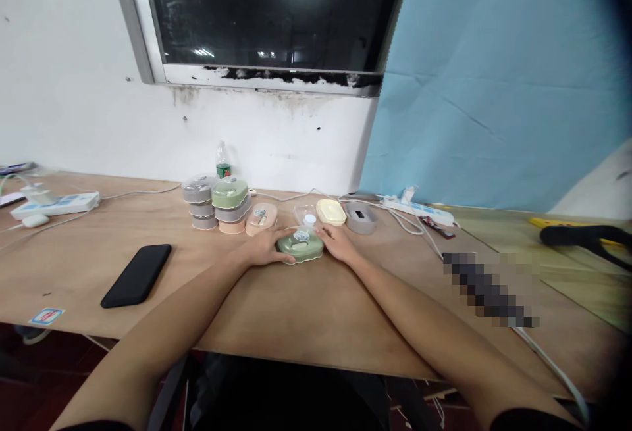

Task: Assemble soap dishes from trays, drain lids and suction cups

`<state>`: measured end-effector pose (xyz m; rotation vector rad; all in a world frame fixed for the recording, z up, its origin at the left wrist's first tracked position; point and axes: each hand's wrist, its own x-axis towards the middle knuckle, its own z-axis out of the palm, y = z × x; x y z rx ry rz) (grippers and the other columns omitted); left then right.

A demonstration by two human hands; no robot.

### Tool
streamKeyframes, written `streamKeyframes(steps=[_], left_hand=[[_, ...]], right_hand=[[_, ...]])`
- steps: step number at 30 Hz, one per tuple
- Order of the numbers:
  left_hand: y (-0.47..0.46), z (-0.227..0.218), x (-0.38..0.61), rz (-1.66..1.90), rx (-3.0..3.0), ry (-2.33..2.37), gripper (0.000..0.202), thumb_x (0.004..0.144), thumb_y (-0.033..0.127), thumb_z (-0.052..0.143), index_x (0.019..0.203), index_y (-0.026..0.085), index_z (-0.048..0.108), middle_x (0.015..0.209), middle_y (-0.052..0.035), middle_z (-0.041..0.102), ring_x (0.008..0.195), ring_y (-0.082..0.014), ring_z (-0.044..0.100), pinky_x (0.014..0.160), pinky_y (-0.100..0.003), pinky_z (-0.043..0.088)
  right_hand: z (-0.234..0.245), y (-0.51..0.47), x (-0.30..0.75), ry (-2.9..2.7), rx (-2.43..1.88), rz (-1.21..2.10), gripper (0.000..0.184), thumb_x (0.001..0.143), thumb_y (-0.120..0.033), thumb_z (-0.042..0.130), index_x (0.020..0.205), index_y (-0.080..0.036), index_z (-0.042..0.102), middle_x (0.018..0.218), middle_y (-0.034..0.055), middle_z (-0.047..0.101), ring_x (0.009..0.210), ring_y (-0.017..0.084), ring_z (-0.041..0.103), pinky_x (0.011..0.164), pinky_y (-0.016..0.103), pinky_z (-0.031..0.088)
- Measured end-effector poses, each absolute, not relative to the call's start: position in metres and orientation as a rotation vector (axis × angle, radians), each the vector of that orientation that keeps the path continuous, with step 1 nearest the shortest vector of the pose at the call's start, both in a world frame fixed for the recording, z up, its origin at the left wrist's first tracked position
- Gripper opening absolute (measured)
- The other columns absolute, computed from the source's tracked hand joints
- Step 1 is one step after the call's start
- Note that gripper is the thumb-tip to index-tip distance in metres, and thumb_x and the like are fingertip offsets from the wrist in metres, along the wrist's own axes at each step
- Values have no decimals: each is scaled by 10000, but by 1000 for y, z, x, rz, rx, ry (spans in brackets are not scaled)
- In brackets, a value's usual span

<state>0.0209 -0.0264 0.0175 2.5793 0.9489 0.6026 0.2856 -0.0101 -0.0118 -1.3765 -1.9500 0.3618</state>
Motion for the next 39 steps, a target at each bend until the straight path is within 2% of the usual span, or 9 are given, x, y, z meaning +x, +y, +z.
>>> streamKeyframes(steps=[5,11,15,19,24,28,32,35,39], left_hand=[[-25,18,20,605,2545,932,859,695,615,676,1414,227,412,1451,-102,427,1313,-287,418,1101,-398,311],[-16,17,15,569,2313,863,891,660,540,733,1420,211,404,1425,-72,467,1289,-291,455,1058,-384,386],[-10,13,12,551,2194,866,954,624,509,770,1430,173,385,1405,-108,486,1261,-301,486,1045,-406,400],[-11,12,14,573,2315,849,972,585,508,796,1421,206,404,1434,-93,454,1310,-316,422,1087,-418,344],[-10,6,18,650,2473,814,960,605,519,784,1422,198,396,1406,-110,480,1273,-317,455,1076,-431,350],[-11,6,17,711,2613,927,933,626,503,775,1432,255,375,1373,-110,479,1242,-322,467,1040,-440,384],[-17,13,15,802,2797,999,840,681,442,741,1420,258,387,1380,-125,426,1249,-316,440,1033,-436,386],[-20,19,14,1069,2799,1220,787,740,413,673,1435,244,344,1377,-130,413,1238,-306,435,1023,-429,386],[-18,22,11,1334,2609,1717,747,760,494,629,1401,204,377,1415,-158,368,1233,-345,417,986,-458,390]], right_hand=[[-12,-11,287,-1951,-1288,511,427,856,-553,477,956,-167,629,723,8,629,623,150,539,585,246,384],[-11,-12,289,-2006,-1227,617,505,838,-549,511,1172,-173,562,616,-34,543,551,135,481,532,235,356],[-13,-12,290,-2037,-1174,640,511,843,-545,515,1182,-164,545,607,-46,493,536,120,437,517,228,325],[-14,-10,290,-2031,-1155,673,503,829,-535,551,1174,-170,545,574,-66,426,514,105,388,502,220,290],[-15,-4,293,-1986,-1140,802,509,790,-535,597,1153,-182,547,546,-81,390,483,95,365,471,212,261],[-15,0,294,-1885,-1155,835,553,742,-547,642,1129,-164,545,541,-83,407,458,91,383,444,212,265],[-15,-2,294,-1789,-1192,883,565,822,-586,506,1194,-161,492,562,-55,510,411,100,414,410,222,281],[-16,-5,292,-1818,-1180,846,533,855,-563,468,1208,-165,502,577,-41,546,418,102,424,429,224,308],[-18,-6,289,-1943,-1202,691,489,797,-520,596,1135,-167,587,570,-51,520,509,111,460,506,224,341]])
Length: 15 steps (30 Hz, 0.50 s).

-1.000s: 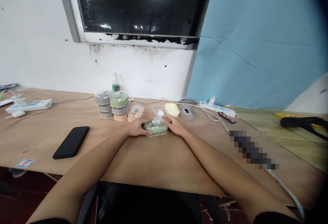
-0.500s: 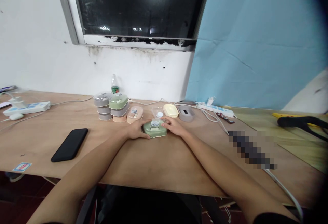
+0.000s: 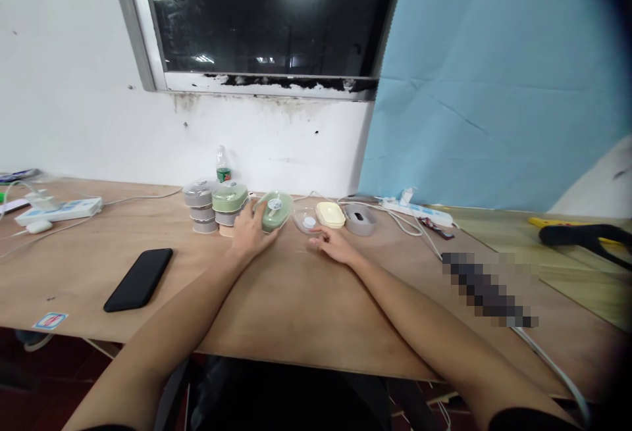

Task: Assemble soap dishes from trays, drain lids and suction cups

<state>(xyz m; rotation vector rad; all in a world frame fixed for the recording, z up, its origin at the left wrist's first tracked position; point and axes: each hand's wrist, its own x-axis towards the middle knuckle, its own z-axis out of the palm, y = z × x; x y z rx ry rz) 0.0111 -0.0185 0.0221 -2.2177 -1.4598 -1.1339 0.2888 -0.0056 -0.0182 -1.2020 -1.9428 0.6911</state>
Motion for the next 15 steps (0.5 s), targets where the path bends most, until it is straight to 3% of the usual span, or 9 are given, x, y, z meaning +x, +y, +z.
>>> streamKeyframes(steps=[4,8,15], left_hand=[[-16,23,10,-967,-2066,-1602,683,741,553,627,1300,185,494,1440,-166,360,1215,-397,402,963,-516,361],[-15,23,12,-892,-2040,-1593,635,793,524,580,1323,190,476,1470,-156,337,1241,-388,373,967,-517,338],[-10,19,9,-904,-2038,-1606,564,816,473,587,1312,221,496,1404,-143,429,1228,-364,393,952,-496,350]], right_hand=[[-19,-5,287,-2028,-1237,561,416,787,-514,612,1022,-173,653,584,-44,516,543,116,465,532,227,340],[-20,-4,288,-2084,-1243,476,377,801,-502,599,981,-178,672,622,-29,546,567,119,485,551,230,346],[-18,-7,285,-2054,-1277,330,362,811,-491,582,990,-189,673,609,-30,561,560,122,490,557,235,346]])
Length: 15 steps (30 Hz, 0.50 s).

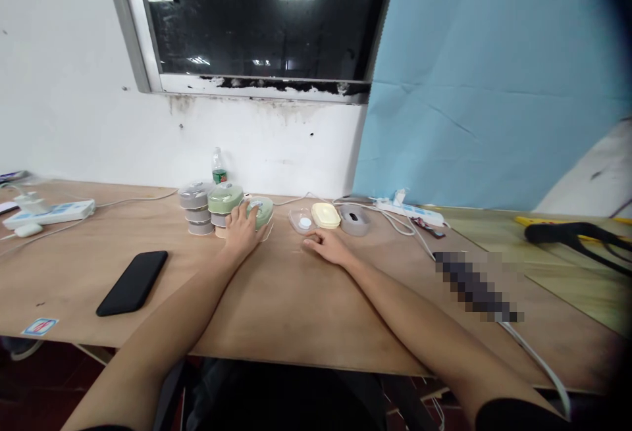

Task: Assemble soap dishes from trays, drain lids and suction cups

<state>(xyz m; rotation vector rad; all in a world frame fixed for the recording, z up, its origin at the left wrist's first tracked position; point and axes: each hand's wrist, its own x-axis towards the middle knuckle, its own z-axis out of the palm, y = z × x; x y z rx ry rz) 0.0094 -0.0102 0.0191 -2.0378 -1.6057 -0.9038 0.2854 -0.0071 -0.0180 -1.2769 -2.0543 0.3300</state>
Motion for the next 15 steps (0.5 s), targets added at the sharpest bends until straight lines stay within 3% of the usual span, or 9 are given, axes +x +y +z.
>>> streamKeyframes(steps=[3,6,11,15], left_hand=[[-12,20,10,-952,-2070,-1530,574,832,485,569,1328,208,481,1402,-147,431,1231,-365,390,960,-493,344],[-21,22,16,-939,-2250,-1315,424,891,444,494,1242,214,552,1339,-127,494,1179,-327,446,943,-461,365],[-37,18,35,-676,-2806,-819,356,924,421,426,1126,197,615,1074,-101,625,981,-241,555,887,-384,424],[-36,7,43,-530,-2994,-747,372,889,453,478,1123,202,623,1076,-98,620,980,-238,564,884,-371,440]], right_hand=[[-12,-8,289,-1931,-1318,185,324,833,-450,553,992,-193,672,620,-20,589,574,129,511,576,242,356],[-8,-5,299,-1786,-1374,61,286,845,-398,525,980,-191,669,684,4,628,613,140,543,605,251,376],[-11,6,319,-1645,-1538,23,300,848,-334,493,1075,-194,630,725,18,639,661,170,563,618,274,384],[-12,12,327,-1600,-1631,26,333,833,-305,503,1128,-193,610,686,16,620,686,192,566,647,291,405]])
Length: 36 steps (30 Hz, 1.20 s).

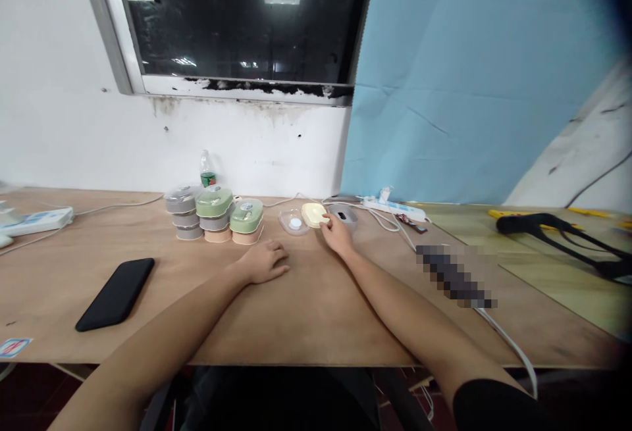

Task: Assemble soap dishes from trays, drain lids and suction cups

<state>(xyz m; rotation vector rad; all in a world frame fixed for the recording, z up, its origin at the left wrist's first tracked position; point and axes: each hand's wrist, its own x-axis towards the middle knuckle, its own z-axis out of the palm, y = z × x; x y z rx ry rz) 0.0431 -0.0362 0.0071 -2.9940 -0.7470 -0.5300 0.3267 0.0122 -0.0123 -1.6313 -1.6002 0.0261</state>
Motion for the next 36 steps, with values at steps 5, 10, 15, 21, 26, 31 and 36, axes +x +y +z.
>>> streamKeyframes(steps=[5,10,15,21,26,31,36], left_hand=[[-29,4,36,-539,-2956,-872,400,886,485,475,1088,177,631,1033,-108,620,971,-247,563,876,-382,440],[-30,8,34,-505,-2958,-871,398,890,481,473,1090,175,630,1026,-109,623,991,-249,563,883,-374,433],[-28,9,33,-505,-2977,-876,414,886,483,482,1111,165,623,1039,-114,626,998,-249,568,889,-371,432],[-25,7,30,-512,-2995,-867,405,886,487,476,1110,184,623,1054,-106,628,996,-247,572,890,-375,435],[-24,6,30,-540,-3008,-875,399,880,495,481,1101,197,627,1060,-101,627,999,-248,574,885,-373,437],[-24,6,29,-532,-3006,-901,422,881,504,478,1122,189,621,1079,-108,626,996,-252,575,871,-375,441],[-25,7,29,-533,-3007,-886,415,881,497,482,1133,196,619,1071,-100,638,1014,-248,573,890,-375,432]], right_hand=[[-7,9,332,-1460,-1621,-190,380,815,-258,513,1175,-169,599,992,100,620,906,235,571,786,330,437],[-14,12,350,-1444,-1779,-223,352,826,-249,519,1153,-175,625,1156,131,546,997,252,549,843,347,427],[-22,22,367,-1489,-1911,-147,257,806,-200,539,1013,-172,688,1051,132,596,929,251,567,802,344,426],[-15,19,356,-1500,-1747,-213,296,827,-204,506,1075,-168,664,1108,132,590,1005,256,554,871,357,427],[-17,21,336,-1845,-1486,-163,356,835,-118,451,1137,-172,632,1143,111,604,1077,223,538,957,346,405],[-25,26,330,-1955,-1581,-68,307,847,-151,492,1110,-175,648,1108,108,596,1012,206,560,929,319,418],[-22,26,331,-1906,-1632,-64,250,781,-85,513,958,-165,670,1024,94,590,942,193,564,879,304,421]])
